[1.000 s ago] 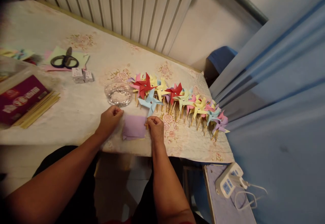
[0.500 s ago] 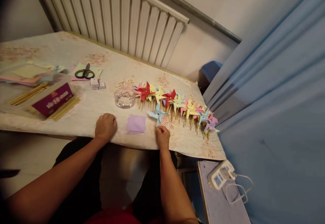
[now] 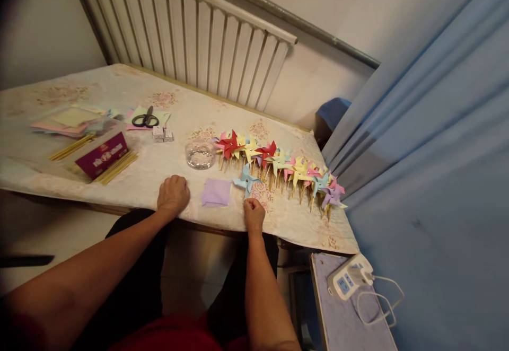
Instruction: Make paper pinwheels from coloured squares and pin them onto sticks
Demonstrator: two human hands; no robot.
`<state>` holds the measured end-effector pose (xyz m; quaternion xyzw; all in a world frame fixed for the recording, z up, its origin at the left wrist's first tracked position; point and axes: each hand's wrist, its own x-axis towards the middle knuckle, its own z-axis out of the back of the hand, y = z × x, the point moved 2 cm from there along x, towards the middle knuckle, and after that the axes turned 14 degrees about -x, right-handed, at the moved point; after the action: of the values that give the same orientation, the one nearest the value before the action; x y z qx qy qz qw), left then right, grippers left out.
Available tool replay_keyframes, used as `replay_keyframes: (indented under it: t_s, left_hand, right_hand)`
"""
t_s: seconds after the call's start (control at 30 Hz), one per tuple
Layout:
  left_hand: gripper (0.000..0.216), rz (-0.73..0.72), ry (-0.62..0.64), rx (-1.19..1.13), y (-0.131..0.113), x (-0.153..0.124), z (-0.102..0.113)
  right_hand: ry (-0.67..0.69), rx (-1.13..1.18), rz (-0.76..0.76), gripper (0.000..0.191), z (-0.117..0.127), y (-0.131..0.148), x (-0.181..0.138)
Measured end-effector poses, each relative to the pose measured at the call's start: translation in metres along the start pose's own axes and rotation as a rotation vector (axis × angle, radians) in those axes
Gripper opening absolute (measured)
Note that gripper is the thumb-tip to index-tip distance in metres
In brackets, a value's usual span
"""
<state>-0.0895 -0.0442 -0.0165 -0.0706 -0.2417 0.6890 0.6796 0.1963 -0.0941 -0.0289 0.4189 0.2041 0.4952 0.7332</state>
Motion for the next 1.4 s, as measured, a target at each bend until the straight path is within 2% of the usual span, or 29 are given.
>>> replay_keyframes:
  t_s: [0.63, 1.4]
  left_hand:
    - [0.030, 0.013, -0.005, 0.032, -0.003, 0.000, 0.002]
    - [0.027, -0.008, -0.058, 0.041, 0.003, 0.001, -0.007]
  right_hand:
    - [0.000, 0.003, -0.011, 0.018, 0.004, 0.009, -0.002]
    - [-0.003, -0.039, 0.005, 0.028, -0.001, 0.000, -0.001]
